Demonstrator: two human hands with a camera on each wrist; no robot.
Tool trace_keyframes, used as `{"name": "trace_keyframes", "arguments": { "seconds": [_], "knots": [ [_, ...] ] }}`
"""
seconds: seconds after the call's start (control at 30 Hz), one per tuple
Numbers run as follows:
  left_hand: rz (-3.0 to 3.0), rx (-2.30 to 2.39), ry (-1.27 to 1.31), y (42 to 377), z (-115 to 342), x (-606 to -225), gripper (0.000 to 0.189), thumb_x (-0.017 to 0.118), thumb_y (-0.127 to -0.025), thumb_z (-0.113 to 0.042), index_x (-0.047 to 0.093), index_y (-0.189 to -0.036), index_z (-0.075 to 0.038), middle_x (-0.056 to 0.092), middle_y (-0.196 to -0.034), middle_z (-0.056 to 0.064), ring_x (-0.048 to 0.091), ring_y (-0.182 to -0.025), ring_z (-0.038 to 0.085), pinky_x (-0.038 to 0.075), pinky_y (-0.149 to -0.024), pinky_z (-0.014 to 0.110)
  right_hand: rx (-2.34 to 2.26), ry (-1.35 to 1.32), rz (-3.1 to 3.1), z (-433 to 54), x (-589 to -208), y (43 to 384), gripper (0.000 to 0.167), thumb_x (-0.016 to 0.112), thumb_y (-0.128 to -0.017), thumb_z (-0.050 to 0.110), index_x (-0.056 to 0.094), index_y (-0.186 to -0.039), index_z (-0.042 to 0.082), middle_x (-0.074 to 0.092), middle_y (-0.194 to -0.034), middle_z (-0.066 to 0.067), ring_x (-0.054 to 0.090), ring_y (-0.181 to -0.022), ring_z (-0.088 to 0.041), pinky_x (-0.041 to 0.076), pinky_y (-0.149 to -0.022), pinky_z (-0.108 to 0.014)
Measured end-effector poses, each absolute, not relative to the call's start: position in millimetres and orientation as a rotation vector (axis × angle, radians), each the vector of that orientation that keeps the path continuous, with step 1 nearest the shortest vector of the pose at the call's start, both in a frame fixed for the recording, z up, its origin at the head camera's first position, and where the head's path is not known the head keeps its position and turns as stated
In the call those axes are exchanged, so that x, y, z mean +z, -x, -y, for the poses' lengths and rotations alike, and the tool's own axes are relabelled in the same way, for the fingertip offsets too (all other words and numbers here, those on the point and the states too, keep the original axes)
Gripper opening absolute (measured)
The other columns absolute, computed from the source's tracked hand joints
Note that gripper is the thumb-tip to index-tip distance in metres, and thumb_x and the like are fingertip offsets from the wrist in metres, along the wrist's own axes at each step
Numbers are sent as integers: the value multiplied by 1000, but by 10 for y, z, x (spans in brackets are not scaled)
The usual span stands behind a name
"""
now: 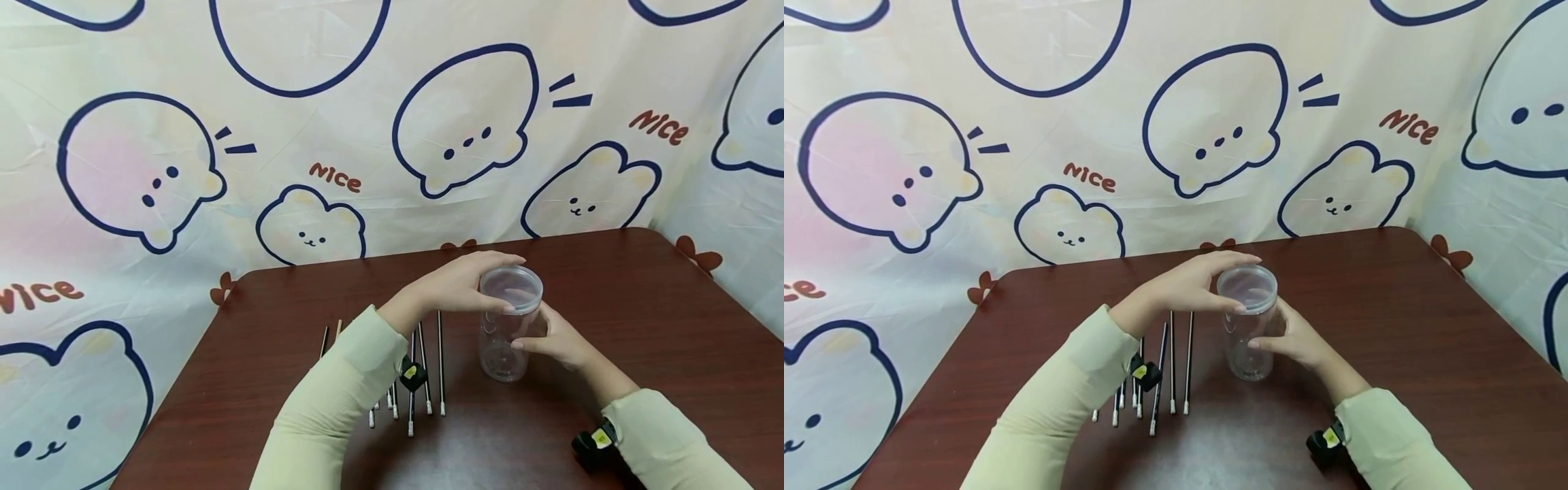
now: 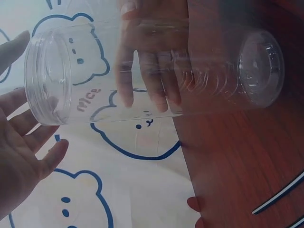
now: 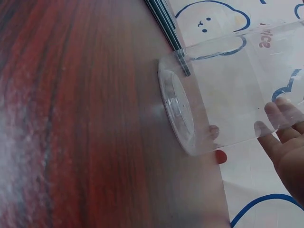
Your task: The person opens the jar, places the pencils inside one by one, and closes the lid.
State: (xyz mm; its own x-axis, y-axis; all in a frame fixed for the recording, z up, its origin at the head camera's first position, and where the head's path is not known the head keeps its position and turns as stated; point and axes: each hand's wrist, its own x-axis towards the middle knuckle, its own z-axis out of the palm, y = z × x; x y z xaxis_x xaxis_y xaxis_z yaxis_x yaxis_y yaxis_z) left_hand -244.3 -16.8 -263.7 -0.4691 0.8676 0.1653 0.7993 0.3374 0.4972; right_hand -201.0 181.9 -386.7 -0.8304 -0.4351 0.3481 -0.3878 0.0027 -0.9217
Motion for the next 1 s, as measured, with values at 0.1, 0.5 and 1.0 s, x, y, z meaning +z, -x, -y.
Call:
{"name": "trace_keyframes", "arguments": {
  "seconds": [0.1,0.5,1.0],
  "knots": [
    [-2435,793,-1559,2461,150,-2637,66,66,-74,-35,38,-130,-14,40,-127,-3,36,-109,3,33,-85,18,-2009,927,-2182,-1824,-3862,2013,62,58,-74,-8,24,-125,-5,52,-96,-1,52,-87,-13,42,-77,-22],
    [-2377,810,-1476,2499,94,-2656,67,69,-71,-32,39,-128,-13,42,-124,-4,39,-103,3,35,-80,15,-2037,952,-2092,-1823,-3849,2026,64,59,-74,-8,23,-127,-3,52,-97,-5,51,-92,-14,43,-76,-25],
    [-2622,1034,-1230,2358,51,-2844,69,71,-67,-40,46,-125,-13,41,-124,-2,39,-105,8,40,-76,18,-2079,902,-2036,-1816,-3900,2049,74,60,-74,-6,13,-132,-1,43,-118,0,47,-103,-11,43,-80,-26]
  ]
}}
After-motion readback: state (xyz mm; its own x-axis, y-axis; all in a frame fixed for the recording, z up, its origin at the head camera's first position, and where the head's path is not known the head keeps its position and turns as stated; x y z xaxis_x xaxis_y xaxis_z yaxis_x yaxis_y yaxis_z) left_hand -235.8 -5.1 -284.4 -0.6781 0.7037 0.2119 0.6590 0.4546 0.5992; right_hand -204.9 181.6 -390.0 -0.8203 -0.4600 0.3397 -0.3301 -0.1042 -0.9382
